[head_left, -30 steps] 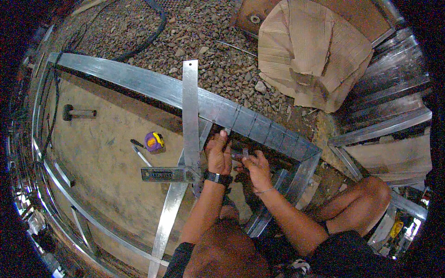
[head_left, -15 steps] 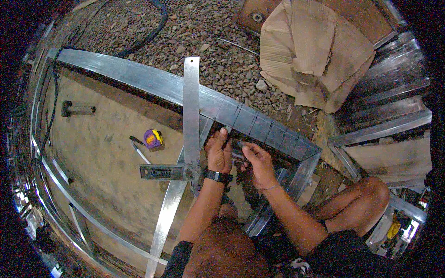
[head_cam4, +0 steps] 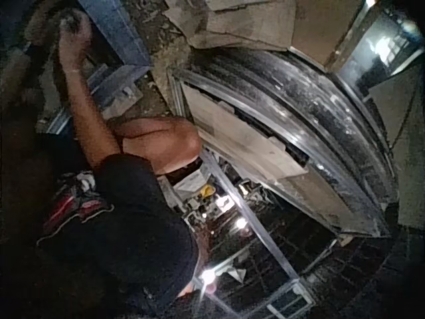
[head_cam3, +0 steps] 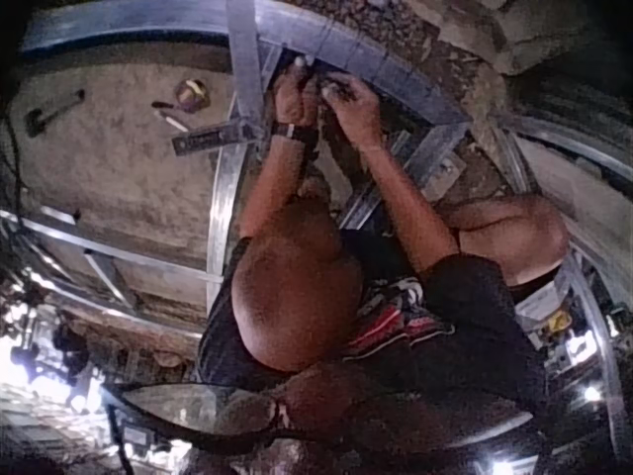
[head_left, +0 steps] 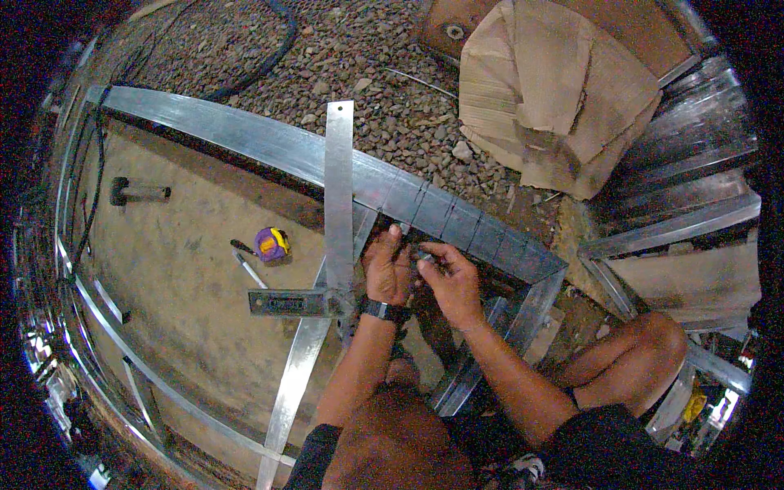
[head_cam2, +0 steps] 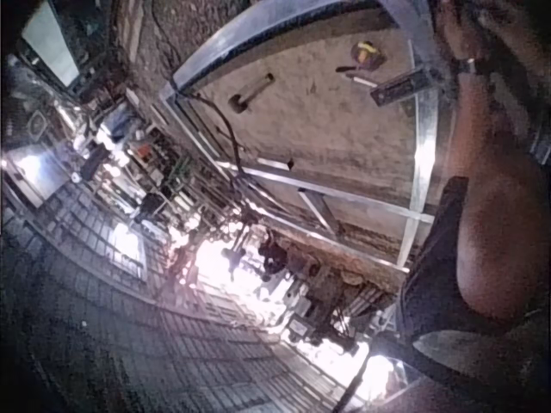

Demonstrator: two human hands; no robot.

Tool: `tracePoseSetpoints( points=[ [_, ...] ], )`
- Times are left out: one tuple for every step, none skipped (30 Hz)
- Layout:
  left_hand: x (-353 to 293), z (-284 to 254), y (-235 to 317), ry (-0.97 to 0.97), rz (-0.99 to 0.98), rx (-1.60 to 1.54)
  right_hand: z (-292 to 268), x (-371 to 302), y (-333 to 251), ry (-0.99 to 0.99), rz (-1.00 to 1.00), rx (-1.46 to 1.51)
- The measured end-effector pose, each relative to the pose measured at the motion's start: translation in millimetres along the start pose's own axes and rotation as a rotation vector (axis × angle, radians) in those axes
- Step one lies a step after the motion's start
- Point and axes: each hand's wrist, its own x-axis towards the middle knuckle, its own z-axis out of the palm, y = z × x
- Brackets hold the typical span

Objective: The person measures and marks a metal frame using a tape measure, marker, and square, then aligns and secures metal brackets at the joints. The person works on the ground in a workshop setting.

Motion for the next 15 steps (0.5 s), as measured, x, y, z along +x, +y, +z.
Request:
tracePoseSetpoints(
  points=[
    [-3, 4, 3, -0.012, -0.013, -0.022, 0, 1, -2, -0.014, -0.017, 0.022],
    [-5, 7, 5, -0.023, -0.012, 0.003, 1, 0, -5, -0.005, -0.009, 0.012],
    [-7, 9, 8, -0.034, -0.011, 0.028, 2, 0, -8, 0.004, -0.002, 0.002],
    [-7, 9, 9, -0.046, -0.01, 0.054, 4, -1, -10, 0.014, 0.006, -0.008],
    [-7, 9, 9, -0.032, -0.021, 0.063, 8, -1, -7, 0.069, 0.009, 0.042],
    [-5, 7, 7, -0.02, -0.034, 0.072, 13, -3, 0, 0.126, 0.012, 0.091],
    [-3, 5, 5, -0.009, -0.047, 0.082, 16, -5, 6, 0.184, 0.015, 0.14],
    [-2, 1, 4, -0.011, -0.045, 0.083, 18, -8, 6, 0.192, 0.023, 0.131],
    [0, -3, 3, -0.013, -0.044, 0.084, 20, -11, 6, 0.201, 0.032, 0.122],
    [1, -7, 2, -0.015, -0.044, 0.085, 21, -12, 6, 0.21, 0.04, 0.112],
    [1, -5, 2, -0.012, -0.02, 0.063, 21, -13, 5, 0.2, 0.047, 0.108],
    [1, -2, 1, -0.009, 0.003, 0.041, 20, -14, 3, 0.192, 0.053, 0.104],
    [1, 1, 0, -0.006, 0.025, 0.018, 18, -14, 2, 0.183, 0.059, 0.1],
    [1, -1, -3, -0.001, 0.075, 0.044, 17, -13, 2, 0.192, 0.006, 0.025],
    [1, -4, -7, 0.005, 0.124, 0.068, 15, -12, 2, 0.202, -0.047, -0.051]
  ],
)
